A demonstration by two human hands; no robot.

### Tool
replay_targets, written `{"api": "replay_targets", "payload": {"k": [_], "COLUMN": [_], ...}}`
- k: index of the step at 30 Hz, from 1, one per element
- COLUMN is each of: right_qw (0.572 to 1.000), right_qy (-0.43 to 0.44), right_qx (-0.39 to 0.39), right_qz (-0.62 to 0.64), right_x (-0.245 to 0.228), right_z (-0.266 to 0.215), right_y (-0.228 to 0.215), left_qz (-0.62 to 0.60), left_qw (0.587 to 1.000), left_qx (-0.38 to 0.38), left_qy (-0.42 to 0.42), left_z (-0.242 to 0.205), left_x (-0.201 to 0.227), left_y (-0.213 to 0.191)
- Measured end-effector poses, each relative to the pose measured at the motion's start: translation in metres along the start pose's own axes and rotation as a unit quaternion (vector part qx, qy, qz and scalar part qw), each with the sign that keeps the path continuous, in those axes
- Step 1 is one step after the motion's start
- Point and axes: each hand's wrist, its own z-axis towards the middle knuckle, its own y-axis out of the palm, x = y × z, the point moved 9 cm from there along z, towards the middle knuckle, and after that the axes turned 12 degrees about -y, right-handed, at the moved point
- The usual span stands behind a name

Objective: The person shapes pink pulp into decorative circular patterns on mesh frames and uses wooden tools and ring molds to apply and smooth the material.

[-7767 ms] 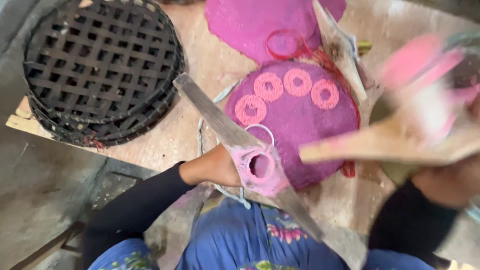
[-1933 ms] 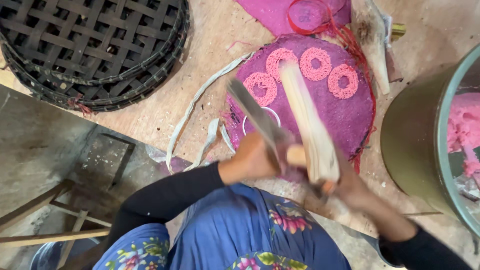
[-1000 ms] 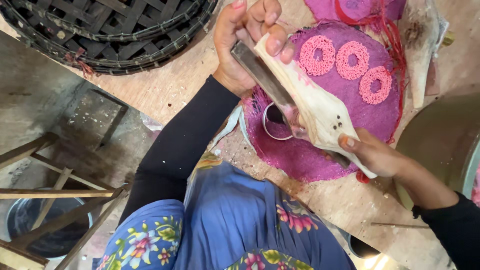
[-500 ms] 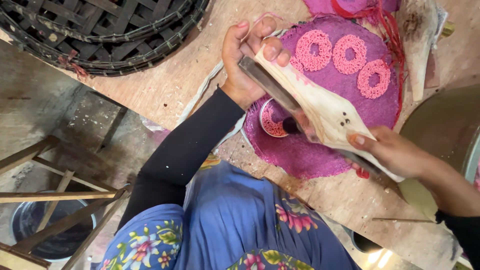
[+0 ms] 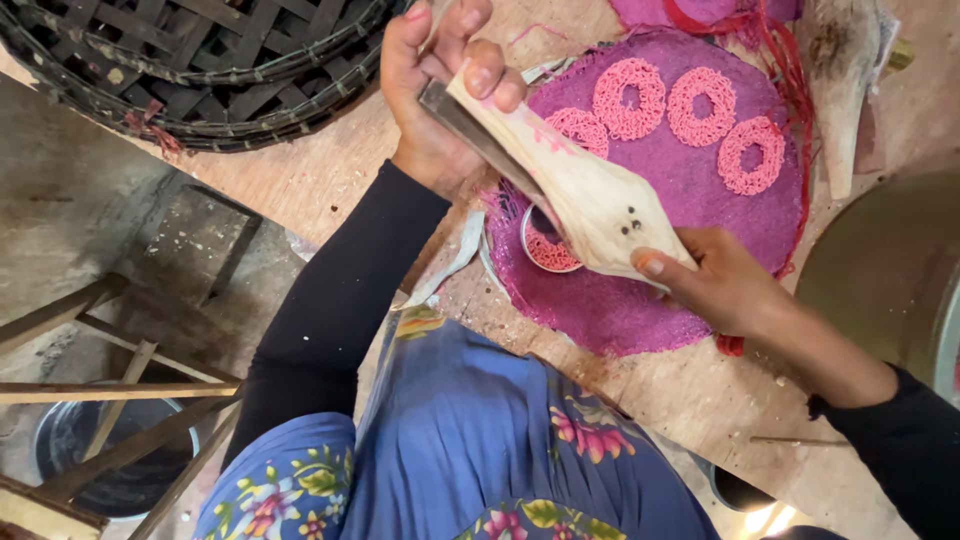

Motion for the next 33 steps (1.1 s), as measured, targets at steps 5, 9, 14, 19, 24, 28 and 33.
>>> {"api": "replay_targets", "payload": {"k": [5, 9, 14, 19, 24, 28, 33], "right_qw": [0.994, 0.985, 0.962, 0.928, 0.926, 0.891, 0.895], "right_qy": [0.102, 0.058, -0.11, -0.236, -0.304, -0.279, -0.289], "right_qx": [-0.023, -0.002, 0.048, 0.038, 0.199, 0.249, 0.267], "right_qz": [-0.028, 0.162, 0.247, 0.284, -0.101, -0.258, -0.212], "right_x": [0.031, 0.037, 0.032, 0.002, -0.035, -0.034, -0.033], "right_z": [-0.014, -0.037, -0.059, -0.048, -0.007, 0.01, 0.016], "right_y": [0.0, -0.011, -0.031, -0.022, 0.024, 0.059, 0.062], "left_qz": [-0.006, 0.031, 0.568, 0.658, 0.585, 0.555, 0.528], "left_qw": [0.999, 0.995, 0.768, 0.751, 0.805, 0.814, 0.833], "left_qx": [-0.03, -0.068, -0.268, -0.02, 0.078, 0.14, 0.143], "left_qy": [-0.022, -0.067, -0.126, -0.046, 0.062, 0.096, 0.081], "left_z": [-0.012, -0.017, -0.036, -0.02, -0.042, -0.057, -0.06], "left_x": [-0.011, -0.021, -0.075, -0.097, -0.076, -0.058, -0.063], "left_y": [0.015, 0.048, 0.12, 0.112, 0.097, 0.083, 0.074]}}
